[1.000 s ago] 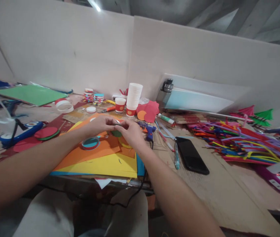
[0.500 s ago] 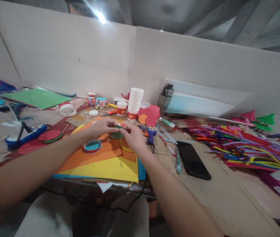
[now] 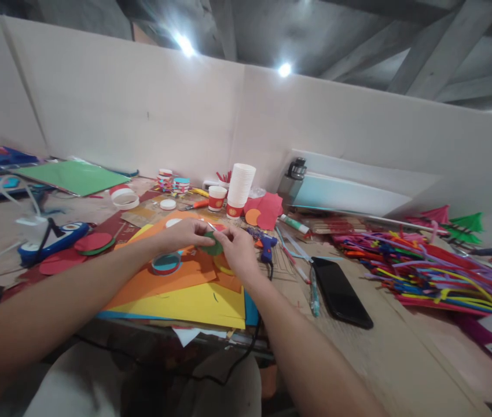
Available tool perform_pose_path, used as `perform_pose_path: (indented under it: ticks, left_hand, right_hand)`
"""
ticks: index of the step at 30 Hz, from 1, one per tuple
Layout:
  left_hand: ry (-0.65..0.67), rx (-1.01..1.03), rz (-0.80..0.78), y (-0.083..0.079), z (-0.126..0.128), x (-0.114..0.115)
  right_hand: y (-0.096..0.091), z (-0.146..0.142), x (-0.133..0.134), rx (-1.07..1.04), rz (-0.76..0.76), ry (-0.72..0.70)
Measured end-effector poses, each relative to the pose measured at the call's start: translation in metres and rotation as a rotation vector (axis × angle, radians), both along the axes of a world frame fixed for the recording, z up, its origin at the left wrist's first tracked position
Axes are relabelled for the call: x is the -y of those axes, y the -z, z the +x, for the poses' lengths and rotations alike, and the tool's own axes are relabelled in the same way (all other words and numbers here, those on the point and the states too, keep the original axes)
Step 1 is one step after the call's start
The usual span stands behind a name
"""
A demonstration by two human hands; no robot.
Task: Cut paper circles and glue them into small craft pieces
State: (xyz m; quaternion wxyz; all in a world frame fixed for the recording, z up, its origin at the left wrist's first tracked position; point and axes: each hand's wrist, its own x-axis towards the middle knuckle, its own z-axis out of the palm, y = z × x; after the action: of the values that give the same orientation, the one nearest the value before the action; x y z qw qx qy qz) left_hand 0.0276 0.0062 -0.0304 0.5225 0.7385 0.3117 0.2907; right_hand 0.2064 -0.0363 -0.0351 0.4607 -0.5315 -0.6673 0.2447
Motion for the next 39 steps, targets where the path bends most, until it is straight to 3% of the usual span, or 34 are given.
perform_pose_path:
  ticks: [7,12,19,26,32,39]
  left_hand:
    - [-0.079,0.067,-0.095,-0.004,-0.001,0.004]
    - [-0.032,0.093,-0.122,-0.004,-0.002,0.003]
    - [-0.042,0.018,-0.106,-0.011,-0.002,0.009]
    - [-0.022,0.024,-0.09,-0.012,-0.001,0.011]
    - [-0.114,0.065,-0.073,-0.016,-0.002,0.012]
    - [-0.076,0.098,-0.05,-0.009,-0.005,0.003]
  right_hand:
    - [-0.004,0.004,0.001,0.019,0.075,-0.089]
    - [-0.004,0.002,0.004,0.072,0.064,-0.078]
    - [-0.007,0.004,0.006,0.054,0.049,-0.02]
    - [-0.006,0.002,0.004,0.067,0.079,-0.13]
    - [-0.004,0.006,0.004,-0.038,-0.018,-0.069]
    - [-0.007,0.002,0.006,0.019,0.021,-0.093]
